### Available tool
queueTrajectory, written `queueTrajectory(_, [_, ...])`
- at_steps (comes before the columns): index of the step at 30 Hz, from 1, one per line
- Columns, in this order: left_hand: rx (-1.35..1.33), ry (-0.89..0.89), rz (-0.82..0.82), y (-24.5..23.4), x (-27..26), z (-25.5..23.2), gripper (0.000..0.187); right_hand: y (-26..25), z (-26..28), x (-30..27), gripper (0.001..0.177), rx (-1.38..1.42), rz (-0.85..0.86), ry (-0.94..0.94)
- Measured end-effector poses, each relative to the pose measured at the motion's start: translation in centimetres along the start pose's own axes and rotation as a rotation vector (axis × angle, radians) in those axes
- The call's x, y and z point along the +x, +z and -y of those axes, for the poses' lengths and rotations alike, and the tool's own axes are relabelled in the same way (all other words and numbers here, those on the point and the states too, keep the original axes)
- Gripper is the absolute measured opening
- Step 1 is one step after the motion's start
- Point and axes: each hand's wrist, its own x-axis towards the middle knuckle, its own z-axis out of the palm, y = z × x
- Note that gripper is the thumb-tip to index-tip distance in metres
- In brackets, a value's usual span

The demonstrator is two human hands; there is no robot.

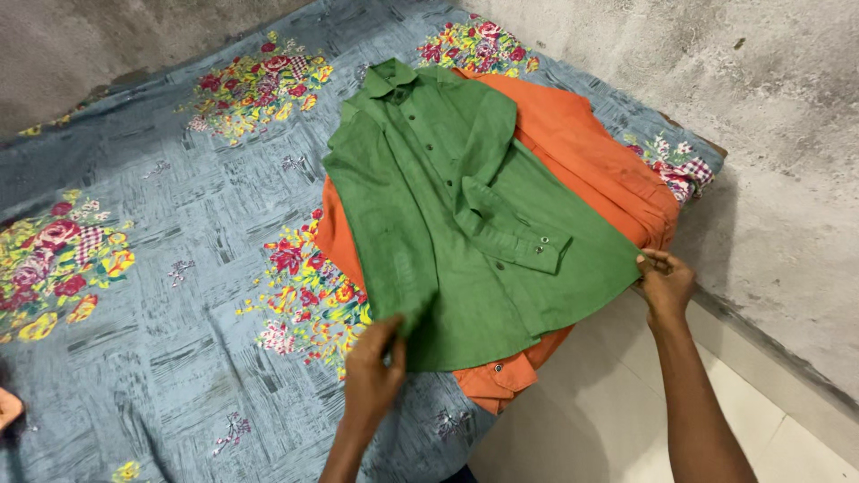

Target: The person irons a green shirt and a peach shirt laid out on a bed. They smooth the fabric with their hands, use an iron to press the shirts, and fold the green shirt after ironing.

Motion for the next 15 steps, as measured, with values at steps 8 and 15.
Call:
queueTrajectory(8, [0.568,0.240,-0.334,-0.4,1.6,-2.2,0.066,0.7,1.9,-2.2,0.017,-0.073,-0.016,0.026])
queueTrajectory(15, [0.326,0.227,0.081,0.4,-4.3,0.4,0.044,1.0,-0.2,-1.3,0.018,-0.026,-0.037,-0.009])
